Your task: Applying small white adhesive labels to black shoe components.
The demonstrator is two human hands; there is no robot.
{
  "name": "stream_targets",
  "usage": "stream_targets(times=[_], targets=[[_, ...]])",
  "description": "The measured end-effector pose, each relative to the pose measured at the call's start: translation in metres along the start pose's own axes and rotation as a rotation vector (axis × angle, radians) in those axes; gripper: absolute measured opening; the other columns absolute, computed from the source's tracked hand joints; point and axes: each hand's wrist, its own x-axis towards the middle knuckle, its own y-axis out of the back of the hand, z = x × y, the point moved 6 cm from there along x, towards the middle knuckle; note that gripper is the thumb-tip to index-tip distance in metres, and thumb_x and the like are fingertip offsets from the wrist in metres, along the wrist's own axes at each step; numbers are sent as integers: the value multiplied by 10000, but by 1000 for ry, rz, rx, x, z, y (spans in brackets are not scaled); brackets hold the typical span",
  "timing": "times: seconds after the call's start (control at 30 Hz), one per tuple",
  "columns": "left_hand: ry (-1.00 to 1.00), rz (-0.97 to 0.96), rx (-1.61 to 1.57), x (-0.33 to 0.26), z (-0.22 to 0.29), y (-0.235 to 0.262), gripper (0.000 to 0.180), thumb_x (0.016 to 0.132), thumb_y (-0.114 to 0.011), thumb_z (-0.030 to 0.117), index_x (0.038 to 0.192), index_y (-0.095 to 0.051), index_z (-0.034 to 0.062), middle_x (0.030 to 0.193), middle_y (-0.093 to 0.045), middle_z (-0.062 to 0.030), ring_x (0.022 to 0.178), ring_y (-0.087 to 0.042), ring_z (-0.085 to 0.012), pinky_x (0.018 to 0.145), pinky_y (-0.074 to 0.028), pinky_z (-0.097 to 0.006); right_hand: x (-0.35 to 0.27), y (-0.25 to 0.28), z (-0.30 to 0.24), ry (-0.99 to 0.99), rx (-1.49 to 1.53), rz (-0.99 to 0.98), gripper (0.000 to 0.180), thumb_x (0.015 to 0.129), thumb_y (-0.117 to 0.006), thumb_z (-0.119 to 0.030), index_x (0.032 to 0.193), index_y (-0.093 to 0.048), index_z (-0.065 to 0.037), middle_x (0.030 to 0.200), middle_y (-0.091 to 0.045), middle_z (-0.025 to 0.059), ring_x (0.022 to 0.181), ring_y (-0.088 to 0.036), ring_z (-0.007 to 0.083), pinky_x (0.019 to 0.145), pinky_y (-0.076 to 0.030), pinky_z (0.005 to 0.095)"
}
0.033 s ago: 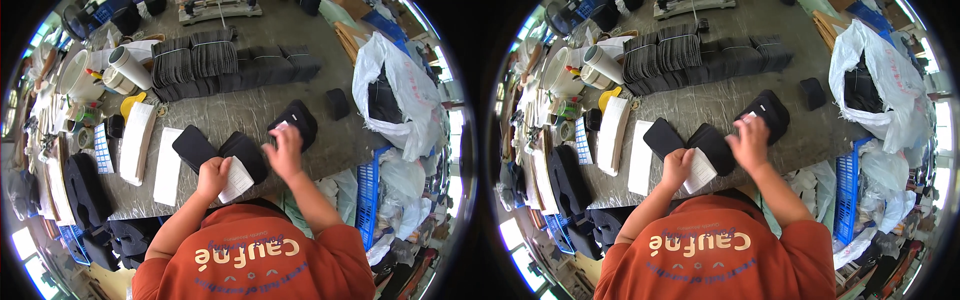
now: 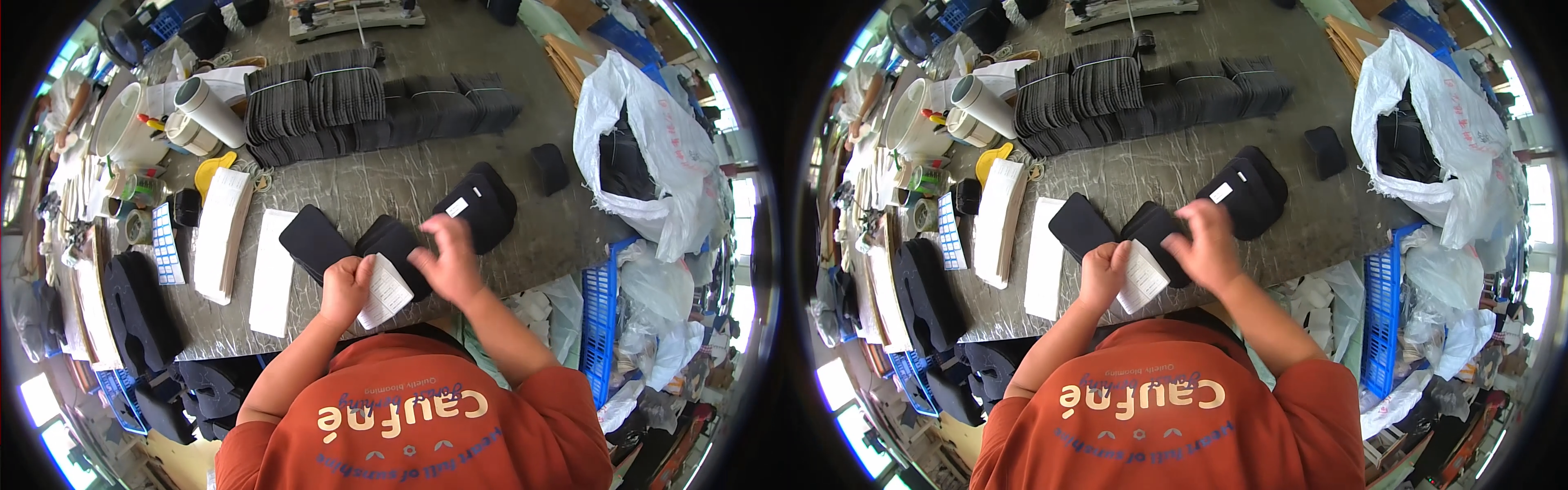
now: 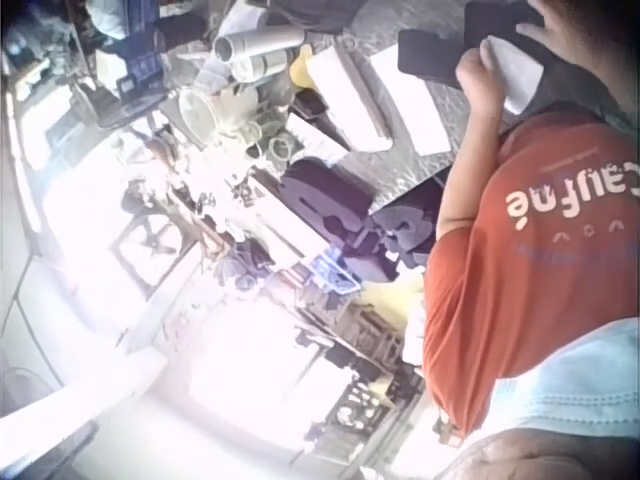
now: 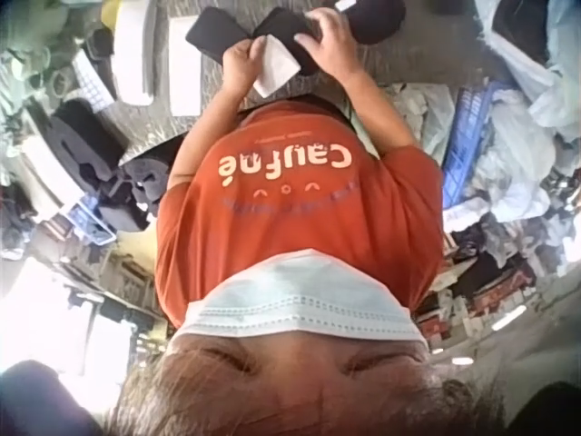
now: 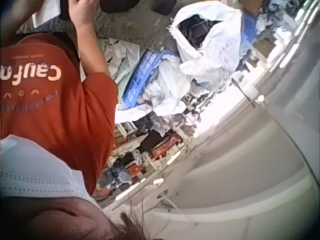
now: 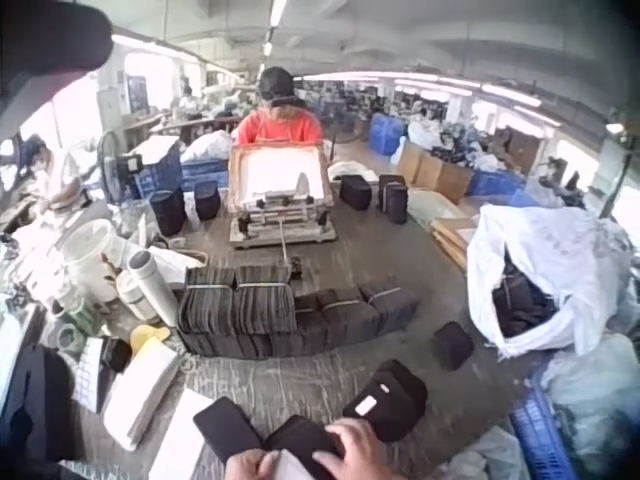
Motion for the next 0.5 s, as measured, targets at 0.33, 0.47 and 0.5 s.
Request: stream_targets(times=[0.33, 0.47, 0.5], targets=[[29, -254, -340, 4, 14, 12, 312, 752, -725, 20, 1016, -560, 1, 897, -630, -23, 785, -587, -89, 740, -486, -231, -18, -50, -21, -503, 827, -251, 295, 723, -700, 50, 987, -579, -4, 898, -659, 82, 840, -621, 121, 747, -501, 279], [144, -176, -340, 8, 8, 19, 309, 732, -727, -28, 977, -540, 2, 835, -624, -37, 750, -602, -97, 676, -496, -231, -17, -50, -19, -570, 827, -307, 177, 751, -714, 18, 871, -590, -17, 779, -619, 10, 703, -557, 49, 612, -461, 232], [128, -159, -385, 8, 7, 18, 296, 740, -732, -15, 958, -534, 13, 824, -624, -38, 732, -602, -91, 647, -494, -226, -18, -51, -17, -558, 837, -315, 179, 756, -710, 24, 872, -579, -16, 774, -624, 13, 691, -558, 47, 604, -460, 232]])
